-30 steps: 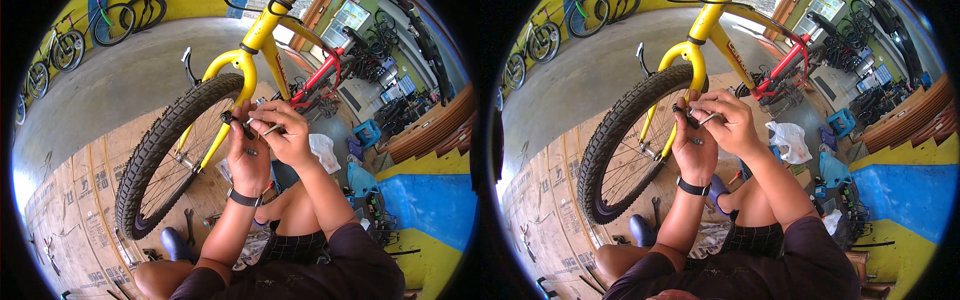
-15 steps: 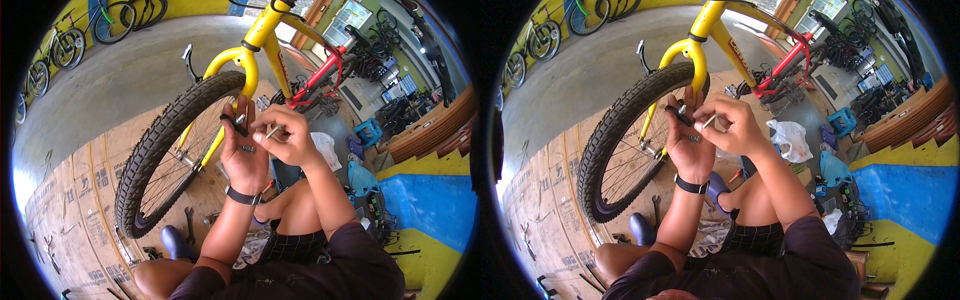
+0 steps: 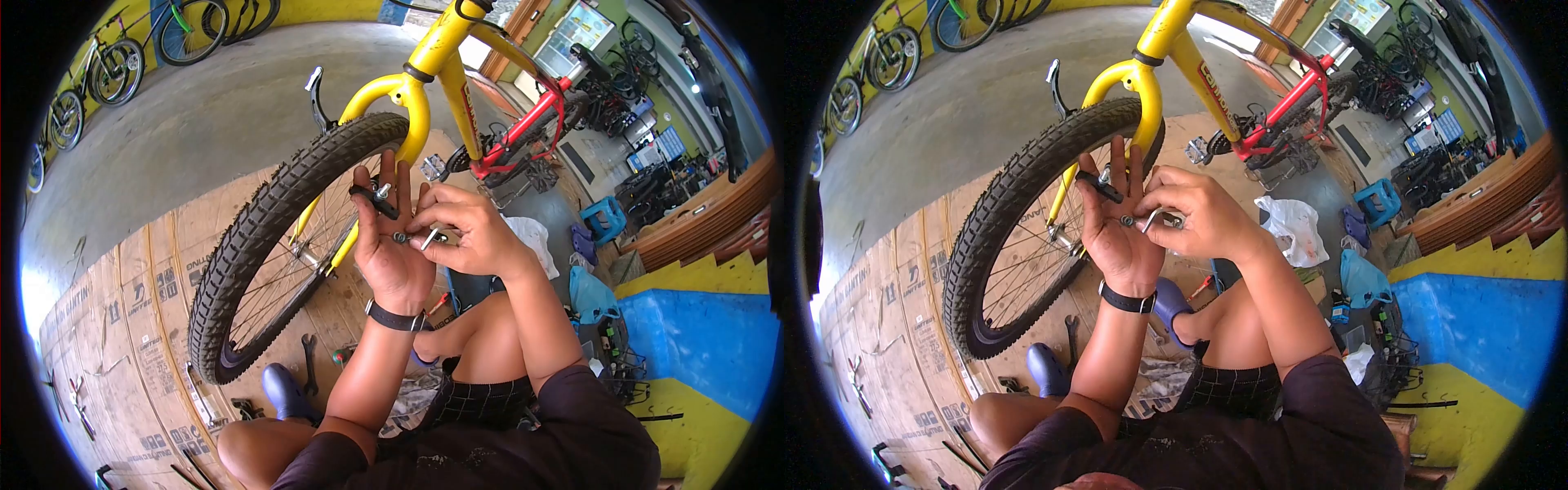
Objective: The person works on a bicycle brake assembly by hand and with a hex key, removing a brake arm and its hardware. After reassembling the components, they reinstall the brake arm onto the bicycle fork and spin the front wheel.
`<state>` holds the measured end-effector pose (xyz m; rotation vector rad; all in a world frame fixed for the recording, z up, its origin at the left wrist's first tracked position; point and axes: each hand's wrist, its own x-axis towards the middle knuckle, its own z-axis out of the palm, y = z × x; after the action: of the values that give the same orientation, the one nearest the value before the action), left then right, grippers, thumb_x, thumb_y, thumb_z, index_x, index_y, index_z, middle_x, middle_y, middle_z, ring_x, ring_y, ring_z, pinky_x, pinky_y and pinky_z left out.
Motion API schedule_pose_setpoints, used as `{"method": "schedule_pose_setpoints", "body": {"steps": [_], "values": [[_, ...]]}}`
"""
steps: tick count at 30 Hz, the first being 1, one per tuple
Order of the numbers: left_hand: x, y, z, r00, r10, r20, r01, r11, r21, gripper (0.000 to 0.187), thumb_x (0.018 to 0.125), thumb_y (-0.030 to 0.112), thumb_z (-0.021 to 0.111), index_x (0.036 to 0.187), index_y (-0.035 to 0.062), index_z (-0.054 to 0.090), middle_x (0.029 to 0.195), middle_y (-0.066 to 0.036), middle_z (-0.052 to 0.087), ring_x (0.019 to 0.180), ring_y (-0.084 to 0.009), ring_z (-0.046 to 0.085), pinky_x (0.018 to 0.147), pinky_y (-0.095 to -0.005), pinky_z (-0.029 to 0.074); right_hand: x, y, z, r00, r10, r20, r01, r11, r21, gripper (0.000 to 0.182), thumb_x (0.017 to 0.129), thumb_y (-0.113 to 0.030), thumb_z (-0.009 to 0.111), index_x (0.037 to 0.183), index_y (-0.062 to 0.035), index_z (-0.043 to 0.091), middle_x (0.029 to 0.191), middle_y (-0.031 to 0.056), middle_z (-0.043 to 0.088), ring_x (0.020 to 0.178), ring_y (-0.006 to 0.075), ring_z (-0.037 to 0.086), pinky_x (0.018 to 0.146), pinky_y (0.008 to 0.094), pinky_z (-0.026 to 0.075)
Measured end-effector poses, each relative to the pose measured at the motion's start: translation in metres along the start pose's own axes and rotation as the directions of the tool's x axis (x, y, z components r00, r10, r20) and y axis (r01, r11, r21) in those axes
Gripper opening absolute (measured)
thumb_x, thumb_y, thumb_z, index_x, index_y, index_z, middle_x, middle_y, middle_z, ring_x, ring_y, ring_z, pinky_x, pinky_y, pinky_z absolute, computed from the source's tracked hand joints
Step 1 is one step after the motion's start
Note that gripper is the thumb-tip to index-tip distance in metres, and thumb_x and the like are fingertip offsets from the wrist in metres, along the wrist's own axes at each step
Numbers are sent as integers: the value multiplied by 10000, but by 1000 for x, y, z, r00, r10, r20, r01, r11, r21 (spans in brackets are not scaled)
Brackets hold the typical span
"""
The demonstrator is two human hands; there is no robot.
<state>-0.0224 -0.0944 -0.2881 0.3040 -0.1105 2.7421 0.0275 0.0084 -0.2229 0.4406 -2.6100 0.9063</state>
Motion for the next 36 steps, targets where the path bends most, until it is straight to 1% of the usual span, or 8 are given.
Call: {"method": "schedule_pose_setpoints", "body": {"steps": [6,15,18,21,24,30,33,36], "values": [[0,-2,1,1000,27,3,-27,1000,14,506,1047,472,447,1493,242,382,1594,-98,349,1505,-289,249,1206,-521,210,3,-5,0,996,-73,-54,69,996,-63,194,716,-37,747,888,11,672,892,110,665,791,254,667,702,342,531],[-1,0,5,999,39,-10,-38,997,65,517,1033,487,483,1484,251,394,1574,-81,374,1485,-262,275,1183,-487,257,6,-20,2,997,-5,-74,7,1000,28,240,727,7,747,963,5,702,886,100,685,809,243,682,726,331,542],[0,-1,3,999,45,2,-45,998,53,513,1033,487,485,1477,245,400,1572,-88,378,1482,-261,281,1187,-487,254,6,-4,11,985,-149,-91,153,987,42,210,728,9,788,927,-3,720,871,72,696,705,172,641,614,285,492],[-1,-1,3,998,56,-17,-54,995,89,508,1037,476,481,1473,229,401,1571,-99,378,1481,-265,282,1194,-493,257,5,-7,5,996,-92,-15,93,996,7,192,747,14,784,929,9,724,908,98,697,805,236,685,693,323,534],[-3,-2,2,998,58,-9,-56,991,122,511,1039,468,478,1476,216,396,1573,-108,374,1477,-269,294,1199,-491,261,3,-6,4,997,-71,9,71,997,-4,208,759,8,775,962,3,730,937,115,695,811,246,685,691,331,538],[-3,-5,-1,997,80,8,-80,978,191,562,1044,466,465,1506,163,361,1579,-128,362,1484,-282,292,1196,-483,279,-5,-21,6,999,-9,52,22,965,-260,214,775,1,711,988,-14,726,981,107,681,823,290,686,712,361,553],[-3,-8,-6,996,80,43,-87,971,225,499,1072,439,399,1525,232,368,1603,-142,324,1496,-319,277,1196,-525,253,-5,-28,4,998,11,67,13,935,-355,256,759,-11,689,1013,-17,720,994,110,671,815,310,681,696,374,555],[-4,-8,-6,995,78,63,-92,961,261,513,1076,441,381,1539,223,347,1611,-143,309,1500,-320,267,1199,-528,248,-3,-27,5,998,-13,59,34,925,-379,243,759,-125,718,989,-51,689,926,92,632,752,320,672,641,415,553]]}}
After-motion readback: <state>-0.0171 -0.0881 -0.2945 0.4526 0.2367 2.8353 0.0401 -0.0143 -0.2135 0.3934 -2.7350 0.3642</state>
